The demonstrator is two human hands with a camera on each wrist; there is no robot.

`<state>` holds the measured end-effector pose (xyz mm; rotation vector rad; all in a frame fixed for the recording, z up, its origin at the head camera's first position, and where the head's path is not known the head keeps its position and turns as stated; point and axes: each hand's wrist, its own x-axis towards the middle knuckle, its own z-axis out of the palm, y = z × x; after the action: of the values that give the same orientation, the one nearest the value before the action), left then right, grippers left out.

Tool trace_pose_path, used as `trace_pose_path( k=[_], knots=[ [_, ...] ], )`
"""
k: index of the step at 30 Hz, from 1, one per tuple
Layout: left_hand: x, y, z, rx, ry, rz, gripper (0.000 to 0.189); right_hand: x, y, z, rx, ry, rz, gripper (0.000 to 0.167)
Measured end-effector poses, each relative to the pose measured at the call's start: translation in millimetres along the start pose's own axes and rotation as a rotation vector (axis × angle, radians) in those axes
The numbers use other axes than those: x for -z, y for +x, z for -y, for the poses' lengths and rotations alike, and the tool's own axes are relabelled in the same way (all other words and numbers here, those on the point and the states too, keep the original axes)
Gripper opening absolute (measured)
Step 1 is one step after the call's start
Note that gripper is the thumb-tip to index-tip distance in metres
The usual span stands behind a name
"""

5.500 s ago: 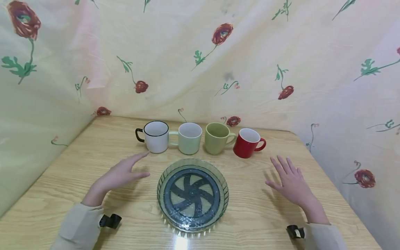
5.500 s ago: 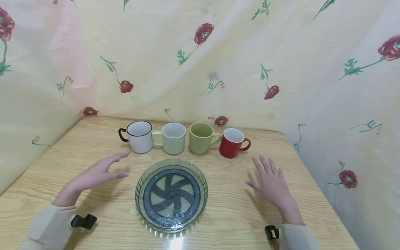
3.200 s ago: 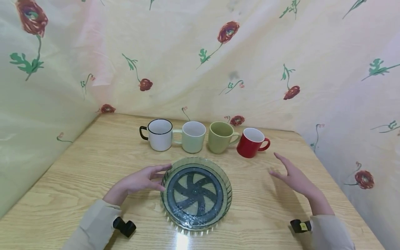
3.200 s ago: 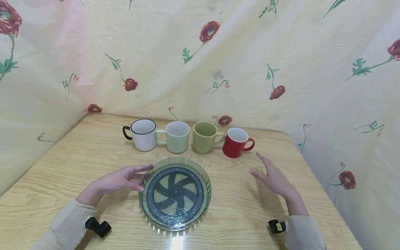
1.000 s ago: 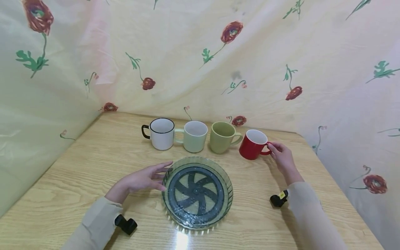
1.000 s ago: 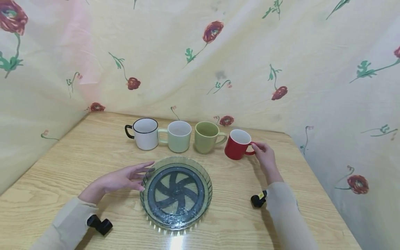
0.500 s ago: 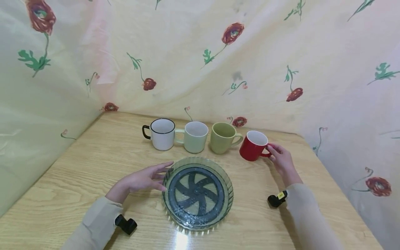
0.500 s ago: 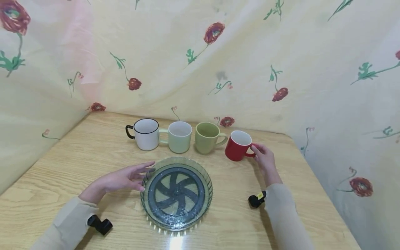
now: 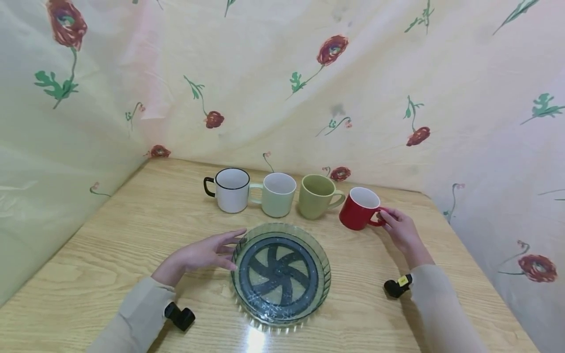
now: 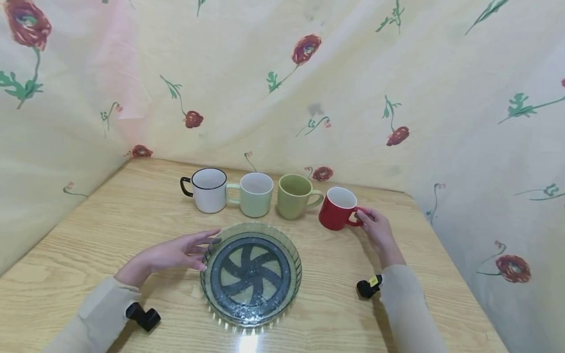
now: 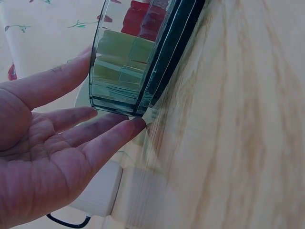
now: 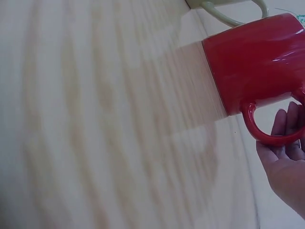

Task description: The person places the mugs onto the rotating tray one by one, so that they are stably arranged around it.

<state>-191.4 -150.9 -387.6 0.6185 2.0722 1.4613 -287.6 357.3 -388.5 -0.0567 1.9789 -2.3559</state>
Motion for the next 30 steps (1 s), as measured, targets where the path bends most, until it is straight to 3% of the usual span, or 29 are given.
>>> trace_pose_path(
  k=[18,30],
  knots=[
    [0.4,1.2,0.8,-0.002,0.015,0.003,0.087,-18.9,-3.4,-0.9,0.004,0.103,-0.107,0.017],
    [0.1,1.0,2.2,-0.025,0.032,0.01,0.086,-27.3,-5.2,-2.1,0.008,0.139,-0.133,0.016]
  ],
)
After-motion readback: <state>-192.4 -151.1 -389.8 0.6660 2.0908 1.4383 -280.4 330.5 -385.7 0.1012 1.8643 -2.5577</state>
